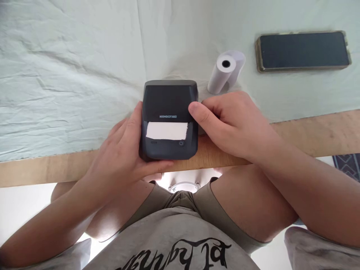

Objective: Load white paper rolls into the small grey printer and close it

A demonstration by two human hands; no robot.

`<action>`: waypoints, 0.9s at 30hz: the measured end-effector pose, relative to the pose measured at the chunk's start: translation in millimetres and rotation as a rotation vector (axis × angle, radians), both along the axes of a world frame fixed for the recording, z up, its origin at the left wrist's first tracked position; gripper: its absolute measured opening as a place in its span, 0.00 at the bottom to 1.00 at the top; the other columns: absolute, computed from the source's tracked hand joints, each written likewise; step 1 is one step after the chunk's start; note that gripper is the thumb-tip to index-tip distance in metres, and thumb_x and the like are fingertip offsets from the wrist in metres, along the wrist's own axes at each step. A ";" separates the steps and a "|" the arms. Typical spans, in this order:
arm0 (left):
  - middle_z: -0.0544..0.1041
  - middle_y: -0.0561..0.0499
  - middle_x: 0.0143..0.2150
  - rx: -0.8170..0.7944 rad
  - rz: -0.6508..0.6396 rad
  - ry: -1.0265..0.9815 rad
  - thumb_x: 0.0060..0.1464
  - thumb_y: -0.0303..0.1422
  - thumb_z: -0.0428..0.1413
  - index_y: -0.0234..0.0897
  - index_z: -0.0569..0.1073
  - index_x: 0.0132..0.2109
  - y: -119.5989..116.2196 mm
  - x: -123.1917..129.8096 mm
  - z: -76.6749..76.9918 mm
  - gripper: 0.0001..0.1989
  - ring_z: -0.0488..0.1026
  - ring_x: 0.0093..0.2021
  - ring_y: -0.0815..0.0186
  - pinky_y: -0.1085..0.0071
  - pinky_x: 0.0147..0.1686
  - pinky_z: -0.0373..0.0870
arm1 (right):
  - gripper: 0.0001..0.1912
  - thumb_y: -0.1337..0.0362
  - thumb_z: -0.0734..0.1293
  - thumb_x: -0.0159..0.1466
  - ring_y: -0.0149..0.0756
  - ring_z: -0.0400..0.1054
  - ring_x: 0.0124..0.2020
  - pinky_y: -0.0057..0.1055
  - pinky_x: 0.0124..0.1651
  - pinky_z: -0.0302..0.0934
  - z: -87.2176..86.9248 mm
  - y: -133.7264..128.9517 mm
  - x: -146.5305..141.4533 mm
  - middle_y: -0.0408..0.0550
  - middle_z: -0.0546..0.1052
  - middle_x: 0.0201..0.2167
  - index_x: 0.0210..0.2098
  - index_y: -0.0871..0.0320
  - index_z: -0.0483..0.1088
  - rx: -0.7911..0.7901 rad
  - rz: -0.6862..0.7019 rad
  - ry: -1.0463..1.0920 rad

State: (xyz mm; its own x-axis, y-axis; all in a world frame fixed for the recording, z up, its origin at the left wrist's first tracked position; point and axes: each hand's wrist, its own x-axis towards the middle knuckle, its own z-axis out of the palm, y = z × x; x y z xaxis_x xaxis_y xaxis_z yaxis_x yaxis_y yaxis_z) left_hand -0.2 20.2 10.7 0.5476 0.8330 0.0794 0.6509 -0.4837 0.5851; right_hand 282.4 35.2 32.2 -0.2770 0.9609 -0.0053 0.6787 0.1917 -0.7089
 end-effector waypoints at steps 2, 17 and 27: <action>0.72 0.35 0.82 0.008 0.017 0.048 0.66 0.68 0.65 0.44 0.53 0.86 -2.0 -3.4 0.0 0.58 0.73 0.81 0.37 0.40 0.81 0.71 | 0.44 0.32 0.55 0.81 0.19 0.60 0.22 0.28 0.24 0.49 3.1 1.7 -0.2 0.41 0.67 0.20 0.24 0.62 0.62 -0.001 0.027 -0.024; 0.77 0.37 0.79 0.223 0.005 0.031 0.65 0.73 0.61 0.41 0.70 0.80 1.3 -9.2 -2.5 0.53 0.78 0.77 0.42 0.45 0.77 0.76 | 0.56 0.13 0.42 0.69 0.22 0.63 0.20 0.29 0.23 0.52 3.5 6.6 -4.3 0.43 0.71 0.20 0.24 0.60 0.64 0.005 0.057 -0.135; 0.83 0.38 0.73 0.295 0.005 -0.022 0.64 0.67 0.68 0.43 0.76 0.76 4.6 -7.8 -3.4 0.46 0.85 0.69 0.40 0.41 0.72 0.80 | 0.56 0.14 0.40 0.70 0.24 0.61 0.21 0.30 0.28 0.47 2.2 8.1 3.5 0.45 0.72 0.23 0.31 0.59 0.67 -0.006 0.117 -0.222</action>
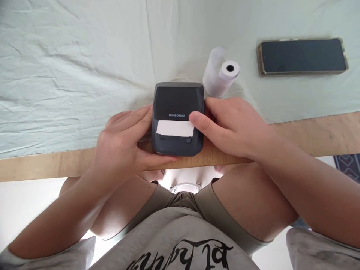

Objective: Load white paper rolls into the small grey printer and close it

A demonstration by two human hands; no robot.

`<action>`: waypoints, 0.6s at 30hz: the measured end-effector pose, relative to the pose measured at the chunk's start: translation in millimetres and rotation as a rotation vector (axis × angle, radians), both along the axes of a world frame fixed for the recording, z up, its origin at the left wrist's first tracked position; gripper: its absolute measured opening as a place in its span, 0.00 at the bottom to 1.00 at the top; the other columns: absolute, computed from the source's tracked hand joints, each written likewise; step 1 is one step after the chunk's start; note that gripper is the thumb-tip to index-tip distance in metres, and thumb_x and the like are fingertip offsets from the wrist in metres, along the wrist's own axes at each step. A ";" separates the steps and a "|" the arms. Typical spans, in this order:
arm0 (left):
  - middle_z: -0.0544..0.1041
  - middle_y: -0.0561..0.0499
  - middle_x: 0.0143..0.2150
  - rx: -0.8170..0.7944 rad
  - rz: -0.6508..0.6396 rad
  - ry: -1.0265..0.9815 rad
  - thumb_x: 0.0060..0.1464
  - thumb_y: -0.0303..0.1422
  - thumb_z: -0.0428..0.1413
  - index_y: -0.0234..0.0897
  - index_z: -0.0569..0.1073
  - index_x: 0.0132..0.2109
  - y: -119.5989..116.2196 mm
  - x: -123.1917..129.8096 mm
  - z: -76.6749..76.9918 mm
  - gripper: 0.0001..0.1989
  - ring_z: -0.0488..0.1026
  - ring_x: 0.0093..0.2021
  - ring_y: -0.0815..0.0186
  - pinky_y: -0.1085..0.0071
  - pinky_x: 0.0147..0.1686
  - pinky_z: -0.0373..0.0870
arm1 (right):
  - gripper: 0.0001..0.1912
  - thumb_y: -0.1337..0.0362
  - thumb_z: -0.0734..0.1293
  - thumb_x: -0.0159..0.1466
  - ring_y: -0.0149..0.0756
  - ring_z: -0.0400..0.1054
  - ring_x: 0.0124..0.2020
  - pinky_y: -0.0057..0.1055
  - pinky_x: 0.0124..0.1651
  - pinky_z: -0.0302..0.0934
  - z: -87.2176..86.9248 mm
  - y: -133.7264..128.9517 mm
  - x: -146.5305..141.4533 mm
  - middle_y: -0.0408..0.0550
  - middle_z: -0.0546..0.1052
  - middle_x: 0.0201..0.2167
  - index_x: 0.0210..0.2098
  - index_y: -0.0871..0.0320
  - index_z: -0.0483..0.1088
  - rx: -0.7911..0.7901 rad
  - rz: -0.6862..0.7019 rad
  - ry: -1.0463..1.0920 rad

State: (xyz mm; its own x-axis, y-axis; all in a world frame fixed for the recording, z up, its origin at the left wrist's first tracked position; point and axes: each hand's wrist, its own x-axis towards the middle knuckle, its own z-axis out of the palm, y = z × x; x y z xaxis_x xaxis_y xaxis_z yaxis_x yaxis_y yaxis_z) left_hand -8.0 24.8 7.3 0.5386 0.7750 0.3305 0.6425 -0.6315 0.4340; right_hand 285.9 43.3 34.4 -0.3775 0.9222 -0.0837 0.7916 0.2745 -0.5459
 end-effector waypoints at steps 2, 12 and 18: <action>0.83 0.38 0.74 -0.009 0.003 -0.002 0.64 0.69 0.66 0.44 0.76 0.76 -0.1 -0.2 -0.6 0.47 0.85 0.69 0.40 0.42 0.73 0.79 | 0.56 0.13 0.41 0.68 0.26 0.61 0.22 0.31 0.29 0.47 -1.0 0.3 0.6 0.46 0.73 0.25 0.33 0.59 0.68 -0.005 -0.002 -0.019; 0.85 0.41 0.71 -0.003 -0.019 0.012 0.60 0.65 0.73 0.45 0.75 0.73 2.3 1.4 -0.4 0.45 0.87 0.65 0.43 0.43 0.71 0.80 | 0.62 0.07 0.37 0.59 0.32 0.61 0.24 0.33 0.30 0.46 0.5 -3.2 -6.1 0.51 0.76 0.27 0.34 0.57 0.69 -0.041 -0.065 -0.109; 0.87 0.37 0.67 -0.050 0.006 0.005 0.60 0.60 0.75 0.37 0.77 0.72 2.7 8.6 2.8 0.45 0.87 0.63 0.41 0.43 0.68 0.81 | 0.62 0.06 0.42 0.59 0.32 0.64 0.26 0.31 0.32 0.48 -0.3 -1.7 -2.5 0.52 0.77 0.29 0.36 0.58 0.72 -0.058 -0.070 -0.087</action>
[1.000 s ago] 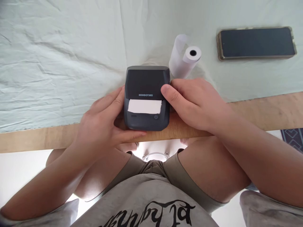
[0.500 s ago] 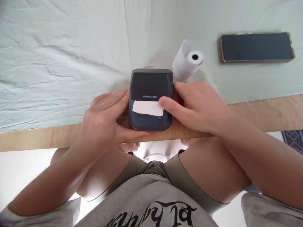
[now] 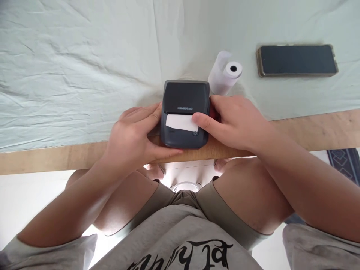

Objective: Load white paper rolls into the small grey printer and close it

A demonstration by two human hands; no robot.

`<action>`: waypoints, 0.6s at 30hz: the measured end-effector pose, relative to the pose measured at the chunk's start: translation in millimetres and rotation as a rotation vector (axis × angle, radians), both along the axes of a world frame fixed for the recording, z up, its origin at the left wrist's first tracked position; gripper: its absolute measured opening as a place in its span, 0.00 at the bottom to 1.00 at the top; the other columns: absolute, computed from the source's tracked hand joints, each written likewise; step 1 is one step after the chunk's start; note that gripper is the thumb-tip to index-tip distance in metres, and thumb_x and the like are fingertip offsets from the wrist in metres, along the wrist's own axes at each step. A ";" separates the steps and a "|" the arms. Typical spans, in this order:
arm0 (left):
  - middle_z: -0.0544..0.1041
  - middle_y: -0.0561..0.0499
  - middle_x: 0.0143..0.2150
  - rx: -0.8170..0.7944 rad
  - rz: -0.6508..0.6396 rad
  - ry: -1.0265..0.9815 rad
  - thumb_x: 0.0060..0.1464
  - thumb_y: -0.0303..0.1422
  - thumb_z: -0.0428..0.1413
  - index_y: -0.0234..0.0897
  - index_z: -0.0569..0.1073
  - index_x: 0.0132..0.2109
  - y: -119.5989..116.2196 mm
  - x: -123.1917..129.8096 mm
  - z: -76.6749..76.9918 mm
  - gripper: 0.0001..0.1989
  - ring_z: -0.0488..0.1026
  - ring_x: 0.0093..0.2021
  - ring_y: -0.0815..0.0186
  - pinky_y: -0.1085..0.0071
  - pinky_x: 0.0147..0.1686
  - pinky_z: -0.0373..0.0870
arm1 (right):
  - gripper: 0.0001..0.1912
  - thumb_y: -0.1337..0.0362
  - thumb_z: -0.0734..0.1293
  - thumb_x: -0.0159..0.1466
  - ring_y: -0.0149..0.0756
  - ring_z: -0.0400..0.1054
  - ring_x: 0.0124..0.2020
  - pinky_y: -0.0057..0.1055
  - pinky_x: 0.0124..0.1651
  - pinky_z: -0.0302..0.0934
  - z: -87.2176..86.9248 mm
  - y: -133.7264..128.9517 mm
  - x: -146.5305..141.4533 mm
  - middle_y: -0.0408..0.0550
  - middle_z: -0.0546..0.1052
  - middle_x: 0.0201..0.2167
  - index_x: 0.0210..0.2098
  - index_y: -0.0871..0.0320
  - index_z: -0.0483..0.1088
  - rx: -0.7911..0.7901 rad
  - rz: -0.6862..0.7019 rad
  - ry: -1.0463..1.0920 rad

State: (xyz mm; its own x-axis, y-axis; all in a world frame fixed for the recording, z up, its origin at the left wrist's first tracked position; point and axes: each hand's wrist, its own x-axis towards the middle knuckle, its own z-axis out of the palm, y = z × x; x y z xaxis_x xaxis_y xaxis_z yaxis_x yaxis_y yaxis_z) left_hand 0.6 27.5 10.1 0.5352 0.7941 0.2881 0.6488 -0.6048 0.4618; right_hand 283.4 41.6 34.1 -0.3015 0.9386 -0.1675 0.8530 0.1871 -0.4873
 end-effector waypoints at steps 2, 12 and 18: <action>0.86 0.38 0.69 -0.068 0.005 0.016 0.58 0.58 0.76 0.38 0.76 0.74 0.0 0.5 2.3 0.46 0.86 0.66 0.40 0.43 0.70 0.79 | 0.62 0.06 0.45 0.59 0.33 0.69 0.28 0.32 0.31 0.53 0.1 1.5 3.9 0.50 0.79 0.31 0.38 0.58 0.76 -0.014 0.001 0.035; 0.83 0.38 0.71 -0.193 0.010 0.013 0.74 0.55 0.58 0.36 0.70 0.78 -2.1 -2.6 7.7 0.38 0.81 0.71 0.41 0.45 0.75 0.74 | 0.31 0.48 0.77 0.70 0.15 0.50 0.20 0.23 0.25 0.44 22.8 -9.3 -16.0 0.37 0.58 0.19 0.27 0.61 0.59 0.332 -0.249 0.286; 0.84 0.34 0.70 -0.167 0.014 0.023 0.73 0.52 0.56 0.27 0.70 0.78 -3.9 -0.9 7.9 0.39 0.81 0.70 0.40 0.44 0.74 0.75 | 0.22 0.53 0.74 0.72 0.26 0.76 0.32 0.26 0.27 0.56 24.2 -3.2 -25.4 0.41 0.64 0.26 0.32 0.60 0.63 0.474 -0.296 0.427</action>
